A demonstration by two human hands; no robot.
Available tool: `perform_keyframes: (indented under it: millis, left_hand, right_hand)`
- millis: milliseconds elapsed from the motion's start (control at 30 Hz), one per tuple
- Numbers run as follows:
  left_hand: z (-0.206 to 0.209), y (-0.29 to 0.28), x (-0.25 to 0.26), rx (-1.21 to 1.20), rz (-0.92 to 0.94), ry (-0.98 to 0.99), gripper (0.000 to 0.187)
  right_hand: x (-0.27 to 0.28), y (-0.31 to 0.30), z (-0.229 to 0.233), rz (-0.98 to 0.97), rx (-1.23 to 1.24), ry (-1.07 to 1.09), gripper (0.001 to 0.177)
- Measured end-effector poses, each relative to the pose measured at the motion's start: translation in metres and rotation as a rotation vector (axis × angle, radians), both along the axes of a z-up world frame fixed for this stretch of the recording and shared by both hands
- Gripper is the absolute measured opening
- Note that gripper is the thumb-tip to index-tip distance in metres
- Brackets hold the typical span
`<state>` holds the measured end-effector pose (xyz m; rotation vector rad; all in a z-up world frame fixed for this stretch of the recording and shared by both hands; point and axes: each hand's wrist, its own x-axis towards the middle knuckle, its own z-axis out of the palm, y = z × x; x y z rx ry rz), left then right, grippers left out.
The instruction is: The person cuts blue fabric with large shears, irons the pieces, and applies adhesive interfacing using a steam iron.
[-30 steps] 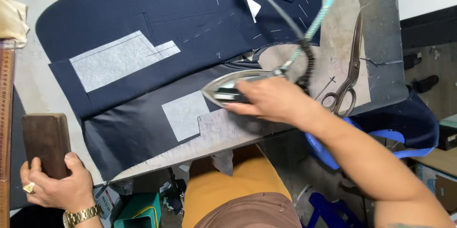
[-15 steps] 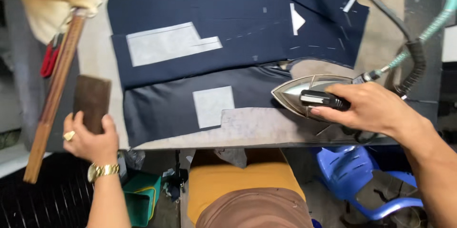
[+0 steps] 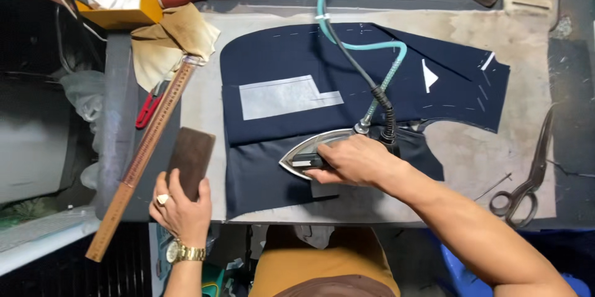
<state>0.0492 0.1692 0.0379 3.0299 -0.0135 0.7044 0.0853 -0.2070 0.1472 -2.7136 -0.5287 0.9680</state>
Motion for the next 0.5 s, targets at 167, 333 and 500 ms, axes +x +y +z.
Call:
perform_keyframes:
  millis: [167,333,500]
  left_hand:
    - [0.001,0.006,0.001,0.004,-0.044,0.027,0.057]
    - [-0.002,0.011,0.001,0.022,-0.063,0.049,0.057]
    - [-0.002,0.012,0.002,0.007,-0.084,0.038,0.057]
  right_hand:
    - [0.0,0.0,-0.004,0.03,-0.028,-0.072,0.065]
    - [-0.01,-0.003,-0.009,-0.003,-0.017,-0.072,0.061]
    - [-0.016,0.0,-0.007,0.003,0.02,-0.09,0.063]
